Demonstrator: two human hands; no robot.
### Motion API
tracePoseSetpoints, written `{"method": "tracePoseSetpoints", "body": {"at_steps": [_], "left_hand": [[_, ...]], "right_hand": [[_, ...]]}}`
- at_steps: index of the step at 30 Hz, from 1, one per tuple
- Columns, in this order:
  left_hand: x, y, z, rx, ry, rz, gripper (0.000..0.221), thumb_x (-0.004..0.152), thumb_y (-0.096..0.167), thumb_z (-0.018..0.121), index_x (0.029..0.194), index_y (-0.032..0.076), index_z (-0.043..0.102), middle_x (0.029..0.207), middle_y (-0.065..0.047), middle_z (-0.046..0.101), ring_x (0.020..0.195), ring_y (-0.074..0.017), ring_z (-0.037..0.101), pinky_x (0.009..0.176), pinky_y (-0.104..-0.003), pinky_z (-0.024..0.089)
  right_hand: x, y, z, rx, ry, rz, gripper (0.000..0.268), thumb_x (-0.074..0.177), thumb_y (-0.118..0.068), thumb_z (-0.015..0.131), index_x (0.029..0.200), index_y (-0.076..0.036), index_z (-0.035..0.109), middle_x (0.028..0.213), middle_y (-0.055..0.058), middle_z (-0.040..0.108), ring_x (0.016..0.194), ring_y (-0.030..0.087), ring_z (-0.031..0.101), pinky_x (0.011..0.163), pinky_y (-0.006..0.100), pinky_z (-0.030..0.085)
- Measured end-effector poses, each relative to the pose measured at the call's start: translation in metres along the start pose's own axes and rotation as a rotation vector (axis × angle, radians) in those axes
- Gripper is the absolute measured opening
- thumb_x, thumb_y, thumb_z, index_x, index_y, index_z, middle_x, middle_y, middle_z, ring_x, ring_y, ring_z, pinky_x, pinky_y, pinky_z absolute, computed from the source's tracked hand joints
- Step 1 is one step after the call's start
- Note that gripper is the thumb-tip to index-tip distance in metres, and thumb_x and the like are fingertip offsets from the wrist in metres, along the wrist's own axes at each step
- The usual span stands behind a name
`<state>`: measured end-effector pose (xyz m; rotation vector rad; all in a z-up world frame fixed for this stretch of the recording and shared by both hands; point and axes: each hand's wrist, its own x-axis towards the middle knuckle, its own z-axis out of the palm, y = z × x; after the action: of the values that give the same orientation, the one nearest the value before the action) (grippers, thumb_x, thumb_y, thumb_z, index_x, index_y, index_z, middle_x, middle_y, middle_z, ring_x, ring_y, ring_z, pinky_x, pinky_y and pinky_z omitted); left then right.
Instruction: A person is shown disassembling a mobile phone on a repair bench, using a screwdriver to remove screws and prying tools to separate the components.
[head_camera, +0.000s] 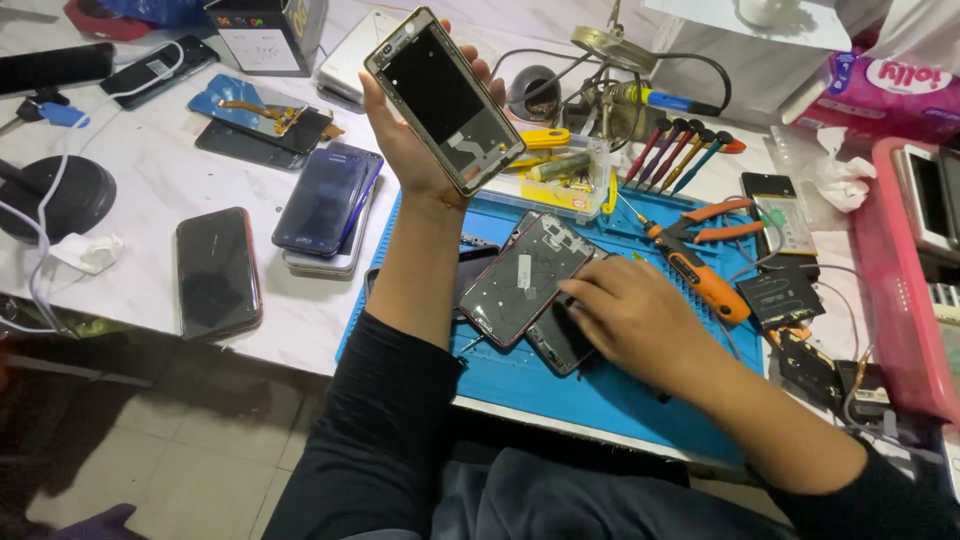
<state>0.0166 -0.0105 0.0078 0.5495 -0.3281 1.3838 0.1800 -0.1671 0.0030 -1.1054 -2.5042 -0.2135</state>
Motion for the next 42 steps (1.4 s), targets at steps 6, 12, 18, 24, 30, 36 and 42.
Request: {"method": "tracePoseSetpoints", "body": {"at_steps": [6, 12, 18, 24, 30, 36, 42], "left_hand": [[-0.008, 0.002, 0.017, 0.064, -0.018, -0.077, 0.065, 0.073, 0.055, 0.039, 0.112, 0.004, 0.043, 0.092, -0.012, 0.053, 0.083, -0.0208, 0.054, 0.075, -0.035, 0.045], [-0.008, 0.000, 0.017, -0.057, -0.144, -0.175, 0.066, 0.073, 0.055, 0.040, 0.114, 0.003, 0.040, 0.091, -0.011, 0.052, 0.082, -0.0198, 0.052, 0.073, -0.031, 0.044], [-0.010, 0.005, 0.012, -0.177, -0.214, -0.291, 0.065, 0.076, 0.053, 0.042, 0.119, 0.004, 0.042, 0.097, -0.012, 0.054, 0.087, -0.0223, 0.053, 0.071, -0.030, 0.046], [-0.011, 0.006, 0.011, -0.271, -0.395, -0.421, 0.064, 0.081, 0.051, 0.038, 0.122, 0.002, 0.043, 0.102, -0.017, 0.054, 0.090, -0.0271, 0.052, 0.072, -0.039, 0.047], [-0.008, 0.004, 0.007, -0.194, -0.411, -0.494, 0.065, 0.079, 0.049, 0.041, 0.122, 0.001, 0.047, 0.102, -0.018, 0.057, 0.090, -0.0256, 0.053, 0.073, -0.033, 0.047], [-0.015, -0.002, -0.017, 0.057, -0.273, -0.540, 0.044, 0.063, 0.009, 0.065, 0.102, 0.001, 0.046, 0.102, -0.004, 0.045, 0.091, -0.0111, 0.043, 0.075, -0.020, 0.042], [-0.023, -0.026, 0.009, 0.502, 0.240, -0.487, 0.025, 0.070, 0.022, 0.058, 0.090, 0.012, 0.045, 0.080, 0.008, 0.042, 0.077, 0.0004, 0.041, 0.063, -0.010, 0.036]], "right_hand": [[0.089, 0.014, 0.050, 0.012, -0.375, 0.305, 0.023, 0.074, -0.027, 0.052, 0.092, -0.015, 0.058, 0.095, 0.001, 0.055, 0.075, 0.027, 0.055, 0.054, 0.039, 0.045], [0.133, 0.017, 0.082, 0.068, -0.628, 0.578, 0.038, 0.077, -0.041, 0.034, 0.085, -0.010, 0.055, 0.088, 0.009, 0.058, 0.082, 0.026, 0.053, 0.070, 0.033, 0.041], [0.131, 0.025, 0.069, 0.600, -0.048, 0.779, 0.033, 0.067, -0.041, 0.031, 0.072, -0.014, 0.051, 0.077, 0.008, 0.060, 0.068, 0.022, 0.053, 0.053, 0.035, 0.038], [0.085, 0.019, 0.001, 0.510, 0.450, 0.363, 0.012, 0.078, -0.015, 0.049, 0.072, -0.011, 0.039, 0.057, 0.001, 0.046, 0.052, 0.011, 0.052, 0.046, 0.022, 0.036], [0.017, 0.027, -0.033, 0.360, 0.554, 0.381, 0.012, 0.084, -0.019, 0.043, 0.079, -0.008, 0.040, 0.060, 0.004, 0.043, 0.050, 0.013, 0.042, 0.050, 0.025, 0.035], [-0.016, 0.040, -0.023, 0.546, 0.649, 0.534, 0.013, 0.082, -0.021, 0.042, 0.078, -0.009, 0.039, 0.062, 0.002, 0.044, 0.050, 0.010, 0.054, 0.047, 0.019, 0.044], [-0.024, 0.044, -0.021, 0.598, 0.702, 0.495, 0.014, 0.082, -0.025, 0.039, 0.078, -0.012, 0.039, 0.062, 0.000, 0.042, 0.050, 0.008, 0.049, 0.048, 0.018, 0.041]]}}
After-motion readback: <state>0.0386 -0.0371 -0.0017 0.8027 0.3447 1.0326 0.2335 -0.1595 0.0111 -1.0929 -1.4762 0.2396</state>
